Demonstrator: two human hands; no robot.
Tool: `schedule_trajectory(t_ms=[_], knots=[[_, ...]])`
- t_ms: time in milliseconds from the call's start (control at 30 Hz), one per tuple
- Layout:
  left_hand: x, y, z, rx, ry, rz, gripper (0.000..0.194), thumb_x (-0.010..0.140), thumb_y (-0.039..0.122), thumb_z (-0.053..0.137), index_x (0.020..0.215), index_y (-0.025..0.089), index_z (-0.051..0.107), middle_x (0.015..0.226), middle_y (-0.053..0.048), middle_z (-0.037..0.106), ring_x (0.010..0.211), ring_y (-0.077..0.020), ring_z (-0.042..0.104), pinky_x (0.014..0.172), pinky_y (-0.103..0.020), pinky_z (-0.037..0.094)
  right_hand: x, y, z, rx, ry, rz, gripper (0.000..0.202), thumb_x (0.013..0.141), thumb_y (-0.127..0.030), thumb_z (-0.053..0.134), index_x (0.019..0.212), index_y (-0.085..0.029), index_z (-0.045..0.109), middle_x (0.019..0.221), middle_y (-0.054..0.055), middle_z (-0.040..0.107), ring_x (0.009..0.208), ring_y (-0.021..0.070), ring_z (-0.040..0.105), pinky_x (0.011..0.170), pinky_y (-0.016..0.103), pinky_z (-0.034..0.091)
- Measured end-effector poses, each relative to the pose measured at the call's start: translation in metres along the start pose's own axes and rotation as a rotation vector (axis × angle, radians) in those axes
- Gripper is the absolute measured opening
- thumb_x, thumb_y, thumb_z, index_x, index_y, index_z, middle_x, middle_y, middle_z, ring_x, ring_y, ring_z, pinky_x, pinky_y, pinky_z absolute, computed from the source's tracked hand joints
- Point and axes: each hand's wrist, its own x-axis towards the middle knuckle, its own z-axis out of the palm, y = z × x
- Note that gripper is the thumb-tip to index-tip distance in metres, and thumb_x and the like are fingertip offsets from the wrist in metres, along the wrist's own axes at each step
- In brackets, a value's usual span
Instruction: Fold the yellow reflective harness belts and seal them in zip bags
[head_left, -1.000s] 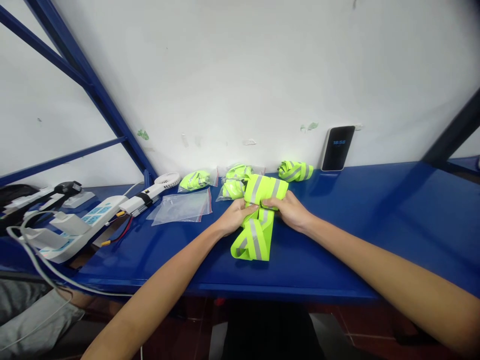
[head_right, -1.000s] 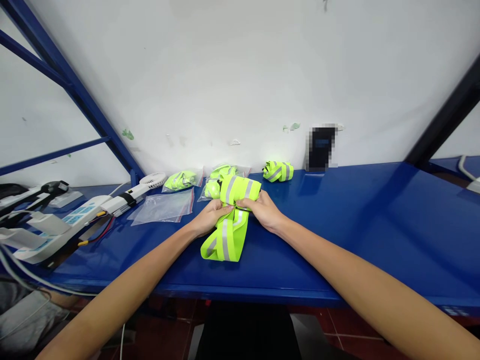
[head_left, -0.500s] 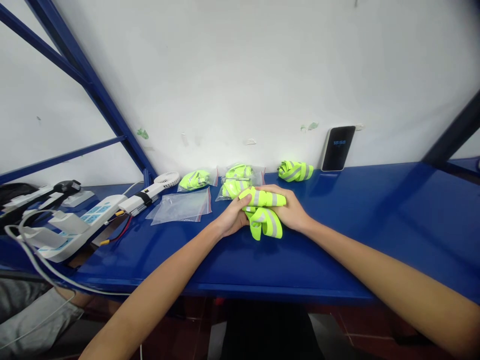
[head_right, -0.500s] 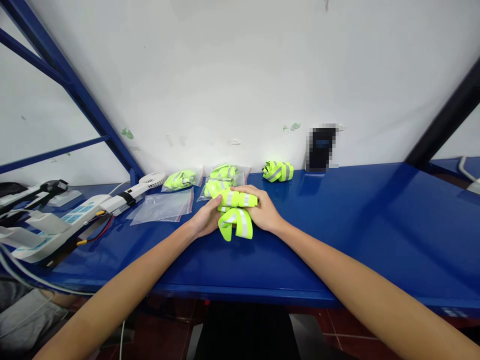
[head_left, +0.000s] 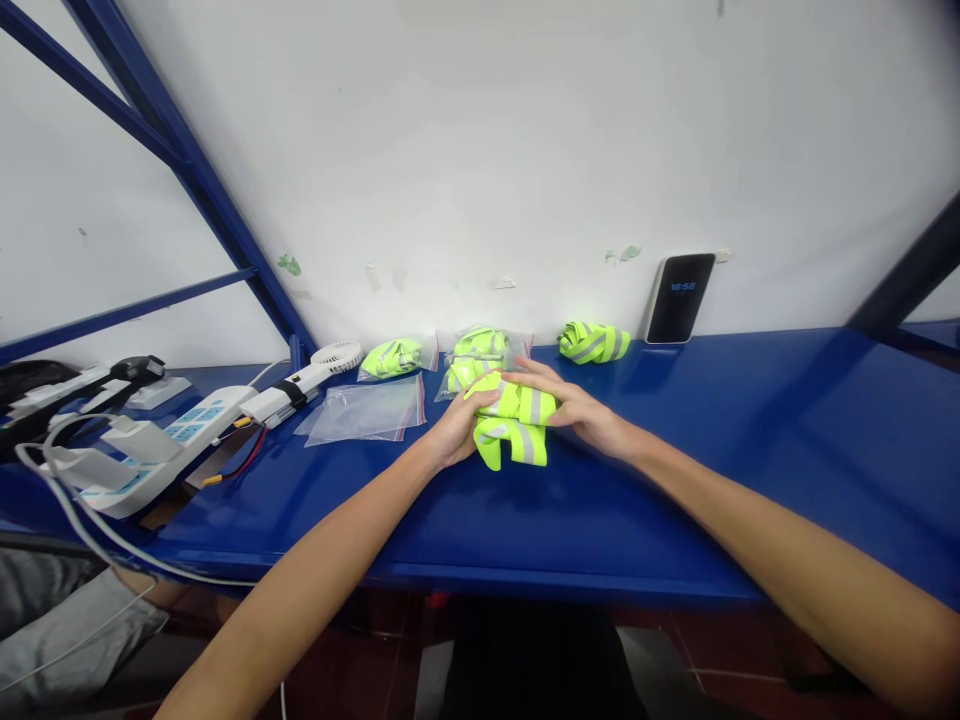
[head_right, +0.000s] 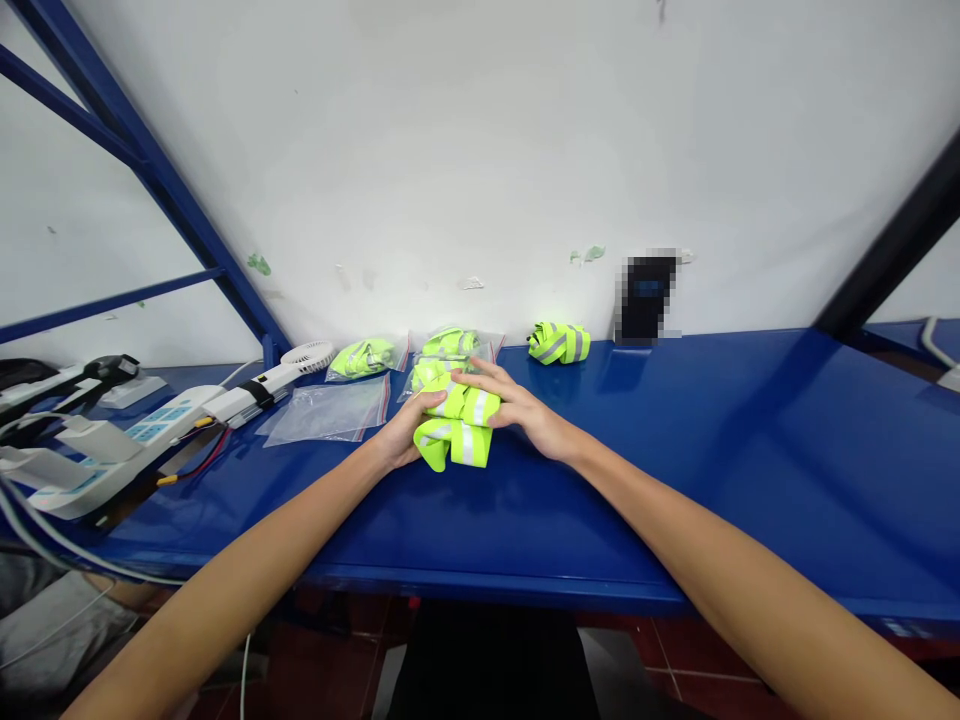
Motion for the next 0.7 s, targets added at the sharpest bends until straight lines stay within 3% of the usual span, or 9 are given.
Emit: schedule_trajectory(t_ms=[100, 233, 367, 533, 700], knots=[[-0.001, 0.002, 0.000, -0.016, 0.010, 0.031, 0.072, 0.067, 0.016, 0.076, 0.134, 0.021, 0.048, 0.112, -0.006, 0.067, 0.104, -0.0231, 0.065, 0.093, -0.035, 0.048, 0.001, -0.002, 0.008, -0.018, 0.156, 0.055, 0.068, 0.079, -0.023, 0.056, 0.144, -0.038, 0.041, 0.160, -0.006, 0.023, 0.149, 0.0268, 0.012, 0.120, 0.051, 0.011], [-0.002, 0.008, -0.004, -0.031, -0.007, 0.072, 0.088, 0.064, 0.007, 0.075, 0.142, 0.025, 0.038, 0.120, -0.007, 0.065, 0.111, -0.0239, 0.063, 0.100, -0.040, 0.046, 0.002, -0.007, 0.014, 0.106, 0.273, 0.142, 0.091, 0.075, -0.027, 0.070, 0.153, -0.032, 0.022, 0.157, 0.008, 0.030, 0.139, 0.0309, 0.038, 0.111, 0.051, 0.037], [-0.003, 0.012, -0.008, -0.045, -0.029, 0.104, 0.095, 0.062, 0.001, 0.072, 0.144, 0.027, 0.034, 0.126, -0.007, 0.063, 0.118, -0.0254, 0.059, 0.103, -0.044, 0.044, 0.002, -0.006, 0.012, 0.221, 0.191, 0.147, 0.093, 0.073, -0.032, 0.076, 0.151, -0.031, 0.026, 0.149, 0.012, 0.041, 0.115, 0.0295, 0.061, 0.094, 0.048, 0.054], [-0.002, 0.009, -0.011, -0.003, -0.036, 0.061, 0.077, 0.058, 0.000, 0.070, 0.130, 0.017, 0.050, 0.116, -0.010, 0.069, 0.114, -0.0291, 0.062, 0.102, -0.046, 0.045, 0.000, 0.000, 0.014, 0.154, 0.192, 0.116, 0.094, 0.064, -0.032, 0.083, 0.146, -0.031, 0.036, 0.144, 0.012, 0.044, 0.087, 0.0226, 0.070, 0.071, 0.038, 0.062], [-0.001, 0.010, -0.014, 0.064, -0.092, 0.058, 0.056, 0.059, 0.003, 0.070, 0.114, 0.013, 0.061, 0.104, -0.012, 0.073, 0.106, -0.0314, 0.066, 0.099, -0.047, 0.046, -0.002, -0.002, 0.023, 0.050, 0.265, 0.073, 0.084, 0.066, -0.035, 0.081, 0.140, -0.032, 0.042, 0.138, 0.009, 0.049, 0.076, 0.0190, 0.068, 0.063, 0.033, 0.060]])
